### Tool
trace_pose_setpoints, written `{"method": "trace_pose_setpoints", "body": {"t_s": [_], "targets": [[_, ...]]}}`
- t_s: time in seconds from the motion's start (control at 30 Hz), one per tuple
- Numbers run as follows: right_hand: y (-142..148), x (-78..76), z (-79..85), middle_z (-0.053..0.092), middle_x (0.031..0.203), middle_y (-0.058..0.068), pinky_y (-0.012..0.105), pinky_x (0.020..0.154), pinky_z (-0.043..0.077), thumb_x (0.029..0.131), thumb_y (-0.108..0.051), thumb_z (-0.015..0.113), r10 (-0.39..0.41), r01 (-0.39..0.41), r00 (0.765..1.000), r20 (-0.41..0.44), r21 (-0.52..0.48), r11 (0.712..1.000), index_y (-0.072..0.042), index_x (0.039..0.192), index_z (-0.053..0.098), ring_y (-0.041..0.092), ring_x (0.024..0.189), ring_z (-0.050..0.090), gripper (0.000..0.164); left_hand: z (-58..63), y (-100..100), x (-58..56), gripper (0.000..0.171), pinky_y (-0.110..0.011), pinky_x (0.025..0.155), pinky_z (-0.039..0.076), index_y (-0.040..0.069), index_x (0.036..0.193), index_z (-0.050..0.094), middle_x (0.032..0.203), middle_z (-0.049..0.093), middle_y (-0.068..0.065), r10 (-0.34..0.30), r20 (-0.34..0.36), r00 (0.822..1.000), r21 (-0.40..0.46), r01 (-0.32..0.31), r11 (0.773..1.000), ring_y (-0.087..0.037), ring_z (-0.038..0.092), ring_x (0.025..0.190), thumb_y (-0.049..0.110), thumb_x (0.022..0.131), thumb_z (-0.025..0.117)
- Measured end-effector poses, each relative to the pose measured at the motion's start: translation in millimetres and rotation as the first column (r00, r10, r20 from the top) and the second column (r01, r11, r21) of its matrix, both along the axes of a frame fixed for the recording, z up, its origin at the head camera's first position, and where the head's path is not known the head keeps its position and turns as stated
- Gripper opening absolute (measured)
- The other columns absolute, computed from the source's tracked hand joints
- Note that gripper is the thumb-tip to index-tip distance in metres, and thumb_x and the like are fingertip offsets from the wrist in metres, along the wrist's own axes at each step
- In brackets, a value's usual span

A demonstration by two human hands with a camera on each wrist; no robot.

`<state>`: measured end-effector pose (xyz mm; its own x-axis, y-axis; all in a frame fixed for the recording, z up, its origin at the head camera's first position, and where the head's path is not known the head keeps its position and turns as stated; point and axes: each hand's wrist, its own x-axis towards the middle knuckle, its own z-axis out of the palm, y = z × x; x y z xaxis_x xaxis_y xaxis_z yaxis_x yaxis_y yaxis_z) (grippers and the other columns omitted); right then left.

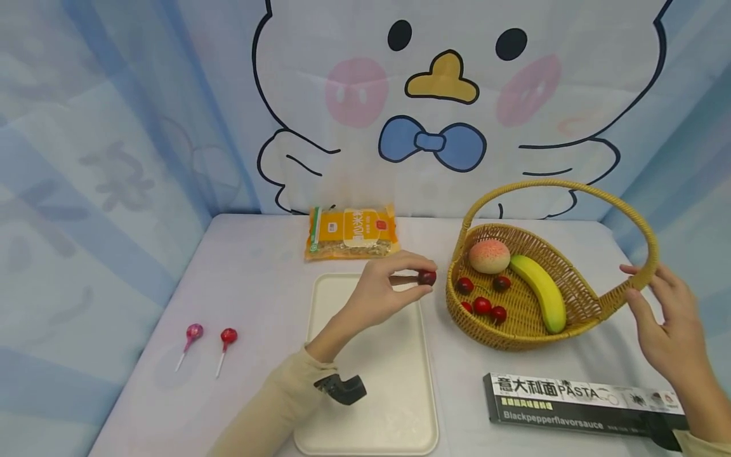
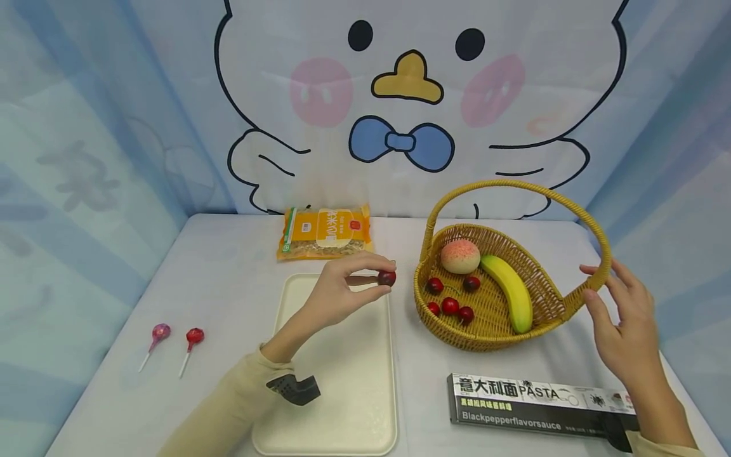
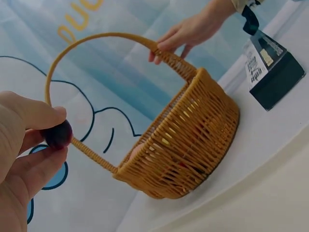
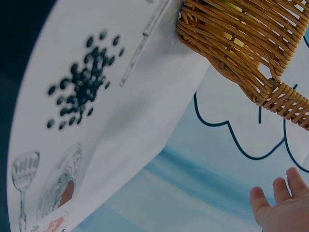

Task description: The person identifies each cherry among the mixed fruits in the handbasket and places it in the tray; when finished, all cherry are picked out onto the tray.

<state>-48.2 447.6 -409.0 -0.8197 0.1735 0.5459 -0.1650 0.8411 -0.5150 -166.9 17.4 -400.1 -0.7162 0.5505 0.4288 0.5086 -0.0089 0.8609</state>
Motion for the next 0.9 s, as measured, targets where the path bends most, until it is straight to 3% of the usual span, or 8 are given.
{"method": "trace_pose_setpoints", "body": {"t_s": [0.13, 0.37, 0.47, 0.9], "targets": [[0, -1.8, -0.1, 0.039, 0.167, 0.026, 0.073, 0.130, 0.004, 0.112, -0.013, 0.051, 0.020, -0.020, 1.000, -0.019, -0.003, 1.000, 0.007, 0.143, 0.058, 0.041, 0.163, 0.022, 0.037, -1.4, -11, 1.7, 0.031, -0.039, 0.096, 0.064, 0.005, 0.124, 0.076, 0.128, 0.075, -0.013, 0.033, 0.035, 0.999, -0.012, -0.032, 0.999, -0.029, 0.076, 0.114, 0.003, 0.093, 0.081], [-1, -1.3, 0.1, 0.038, 0.167, 0.028, 0.074, 0.130, 0.003, 0.112, -0.012, 0.049, 0.012, -0.013, 1.000, -0.006, -0.014, 1.000, 0.007, 0.144, 0.057, 0.040, 0.164, 0.020, 0.038, -6.2, -35, 3.7, 0.031, -0.037, 0.097, 0.064, 0.006, 0.123, 0.077, 0.129, 0.075, -0.012, 0.121, 0.060, 0.991, -0.040, -0.119, 0.992, -0.028, 0.075, 0.114, 0.001, 0.092, 0.080], [-1, -0.9, 0.0, 0.038, 0.167, 0.028, 0.074, 0.130, 0.004, 0.113, -0.011, 0.048, 0.001, -0.001, 1.000, 0.004, -0.015, 1.000, 0.007, 0.145, 0.056, 0.040, 0.164, 0.020, 0.038, -10.8, -46, 4.2, 0.031, -0.042, 0.096, 0.064, 0.004, 0.123, 0.077, 0.130, 0.075, -0.012, 0.161, 0.055, 0.985, -0.051, -0.159, 0.986, -0.030, 0.076, 0.113, 0.001, 0.092, 0.081], [-4, -0.3, 1.3, 0.035, 0.168, 0.028, 0.077, 0.129, 0.004, 0.113, -0.012, 0.047, -0.042, 0.043, 0.998, 0.044, -0.007, 0.999, 0.005, 0.147, 0.055, 0.046, 0.163, 0.020, 0.038, -34.5, -88, 8.8, 0.032, -0.038, 0.096, 0.064, 0.009, 0.121, 0.078, 0.122, 0.077, -0.009, 0.263, 0.084, 0.961, -0.114, -0.253, 0.961, -0.026, 0.076, 0.109, -0.001, 0.091, 0.081]]}}
